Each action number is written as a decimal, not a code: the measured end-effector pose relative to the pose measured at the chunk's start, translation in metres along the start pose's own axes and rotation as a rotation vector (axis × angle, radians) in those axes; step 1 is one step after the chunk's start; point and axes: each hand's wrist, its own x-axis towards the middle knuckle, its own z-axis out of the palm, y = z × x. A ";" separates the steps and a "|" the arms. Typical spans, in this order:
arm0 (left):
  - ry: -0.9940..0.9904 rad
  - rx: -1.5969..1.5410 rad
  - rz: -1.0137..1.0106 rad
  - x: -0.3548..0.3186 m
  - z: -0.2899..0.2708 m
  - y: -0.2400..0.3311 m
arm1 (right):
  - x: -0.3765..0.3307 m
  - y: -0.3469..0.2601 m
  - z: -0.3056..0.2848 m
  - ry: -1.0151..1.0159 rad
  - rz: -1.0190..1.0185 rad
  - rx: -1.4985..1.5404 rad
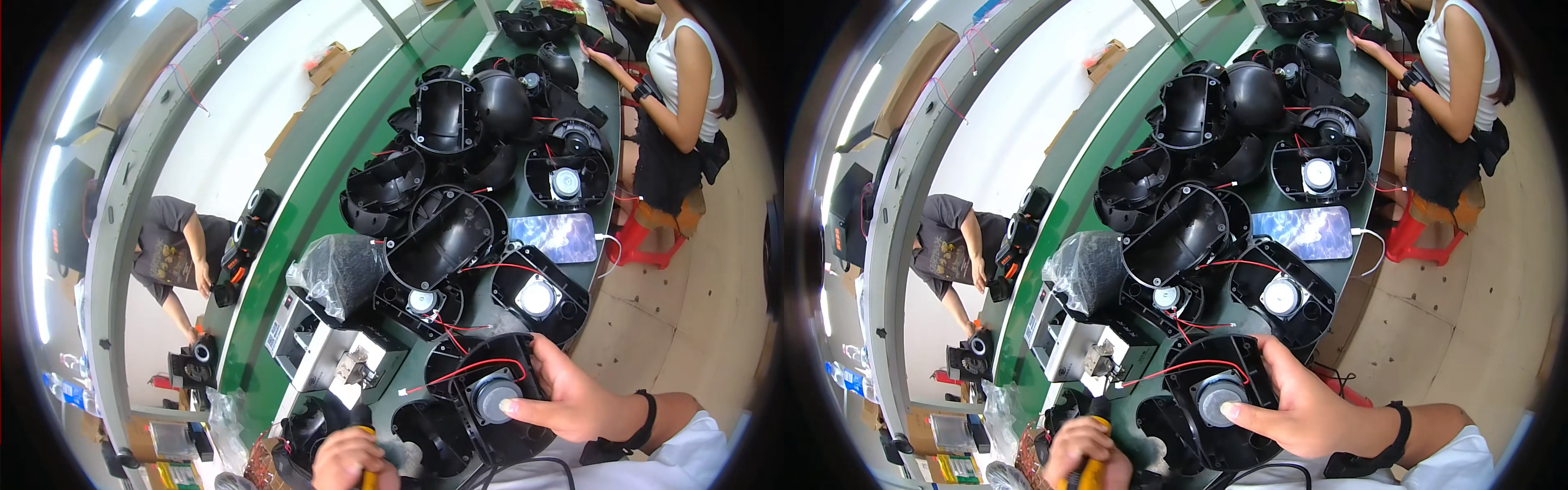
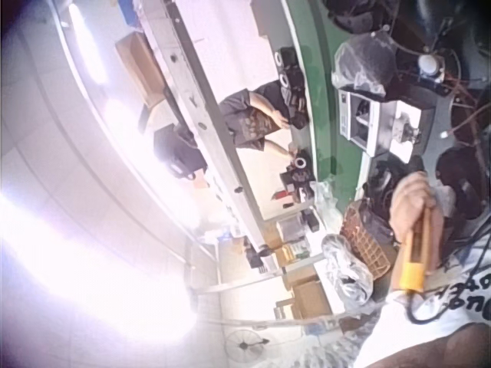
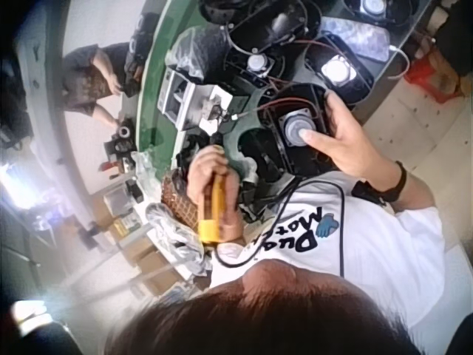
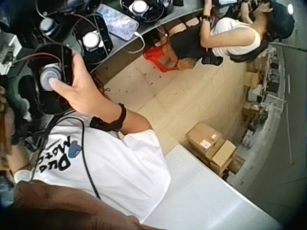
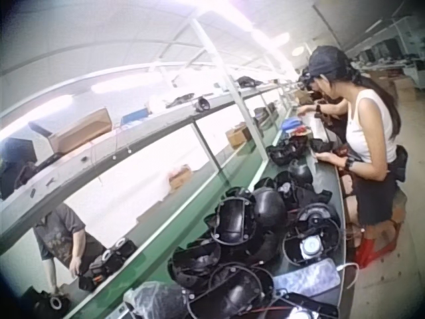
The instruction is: Assembling plastic speaker housings by installing speakers and wiring, then securing them with an electric screwdriver.
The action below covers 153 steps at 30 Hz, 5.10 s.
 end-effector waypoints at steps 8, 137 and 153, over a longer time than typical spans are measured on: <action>-0.103 0.160 0.011 0.003 0.001 0.003 | -0.001 -0.004 0.007 -0.017 -0.011 -0.028; 0.318 -0.518 -0.429 0.061 -0.041 -0.075 | -0.039 0.015 0.014 0.136 -0.018 -0.048; 0.185 -0.632 -0.365 0.052 -0.062 -0.039 | -0.010 0.009 0.008 0.118 0.019 -0.036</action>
